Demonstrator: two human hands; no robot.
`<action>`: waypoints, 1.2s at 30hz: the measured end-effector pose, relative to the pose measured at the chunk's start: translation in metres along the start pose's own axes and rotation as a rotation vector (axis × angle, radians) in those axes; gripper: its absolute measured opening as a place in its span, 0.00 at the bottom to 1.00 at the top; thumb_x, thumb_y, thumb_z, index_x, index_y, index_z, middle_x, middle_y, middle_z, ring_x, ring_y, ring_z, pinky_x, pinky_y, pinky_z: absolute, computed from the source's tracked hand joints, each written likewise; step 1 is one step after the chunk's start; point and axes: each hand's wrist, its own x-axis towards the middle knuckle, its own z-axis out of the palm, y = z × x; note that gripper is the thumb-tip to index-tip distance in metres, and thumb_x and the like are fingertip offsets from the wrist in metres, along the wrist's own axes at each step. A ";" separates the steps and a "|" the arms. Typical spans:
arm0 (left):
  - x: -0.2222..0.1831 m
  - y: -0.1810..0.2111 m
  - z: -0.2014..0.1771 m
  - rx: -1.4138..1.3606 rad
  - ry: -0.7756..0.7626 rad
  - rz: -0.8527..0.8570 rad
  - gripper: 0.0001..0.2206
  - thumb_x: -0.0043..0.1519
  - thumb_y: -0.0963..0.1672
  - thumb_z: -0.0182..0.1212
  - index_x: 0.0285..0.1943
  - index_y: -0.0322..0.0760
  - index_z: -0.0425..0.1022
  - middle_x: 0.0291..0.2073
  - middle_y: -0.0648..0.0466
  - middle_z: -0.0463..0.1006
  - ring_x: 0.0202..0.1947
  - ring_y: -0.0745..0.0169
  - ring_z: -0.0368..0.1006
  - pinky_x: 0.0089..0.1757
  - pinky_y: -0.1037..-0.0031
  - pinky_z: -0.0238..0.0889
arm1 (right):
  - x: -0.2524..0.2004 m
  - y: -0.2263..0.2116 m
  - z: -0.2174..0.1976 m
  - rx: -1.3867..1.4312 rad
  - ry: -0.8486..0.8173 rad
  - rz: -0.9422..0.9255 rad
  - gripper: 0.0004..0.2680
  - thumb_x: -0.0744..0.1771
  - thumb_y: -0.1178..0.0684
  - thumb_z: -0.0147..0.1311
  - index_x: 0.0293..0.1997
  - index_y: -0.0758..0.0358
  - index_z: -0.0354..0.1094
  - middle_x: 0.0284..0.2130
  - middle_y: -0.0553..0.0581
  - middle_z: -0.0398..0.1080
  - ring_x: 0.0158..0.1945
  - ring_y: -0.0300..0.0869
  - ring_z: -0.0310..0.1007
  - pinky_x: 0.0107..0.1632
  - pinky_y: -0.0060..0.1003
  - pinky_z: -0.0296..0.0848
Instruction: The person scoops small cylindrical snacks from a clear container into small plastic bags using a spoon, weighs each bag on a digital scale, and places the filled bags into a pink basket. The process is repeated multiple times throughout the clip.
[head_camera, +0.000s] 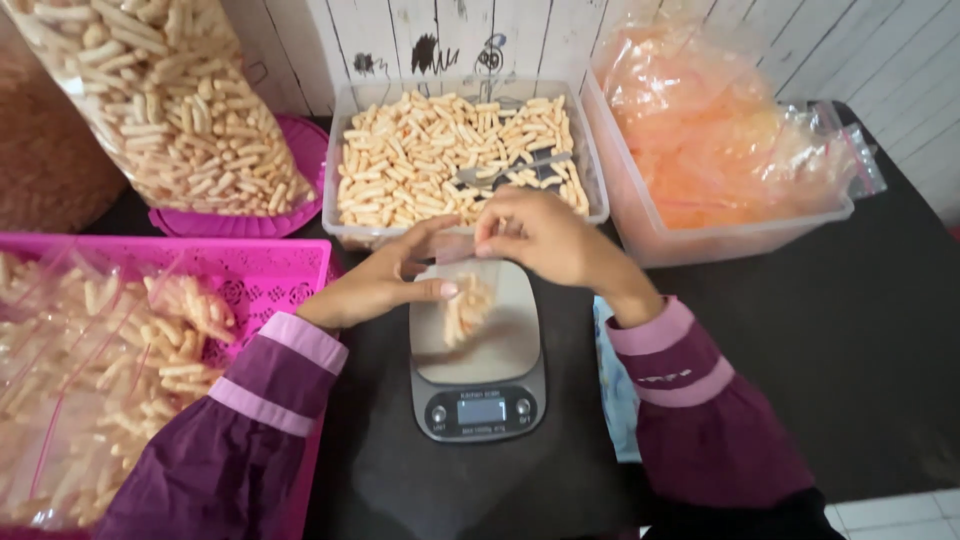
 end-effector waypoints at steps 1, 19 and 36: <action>0.003 0.007 0.001 0.003 0.001 0.003 0.41 0.55 0.49 0.68 0.76 0.37 0.52 0.67 0.27 0.61 0.70 0.24 0.51 0.62 0.44 0.48 | 0.004 -0.006 -0.007 -0.003 0.002 -0.003 0.03 0.64 0.57 0.62 0.35 0.58 0.72 0.33 0.60 0.72 0.36 0.53 0.76 0.38 0.45 0.75; 0.121 -0.054 -0.039 -0.396 0.347 0.006 0.24 0.50 0.38 0.75 0.57 0.35 0.75 0.36 0.49 0.73 0.32 0.62 0.77 0.32 0.72 0.81 | 0.098 0.202 -0.010 0.018 0.337 0.180 0.06 0.69 0.56 0.55 0.49 0.63 0.71 0.39 0.64 0.76 0.30 0.46 0.78 0.28 0.34 0.74; 0.110 -0.057 -0.042 -0.253 0.224 0.242 0.22 0.64 0.53 0.57 0.60 0.38 0.74 0.40 0.48 0.76 0.40 0.63 0.69 0.42 0.66 0.73 | 0.070 0.158 -0.039 -0.030 0.354 0.262 0.06 0.62 0.57 0.62 0.40 0.53 0.77 0.25 0.57 0.75 0.33 0.46 0.74 0.42 0.39 0.73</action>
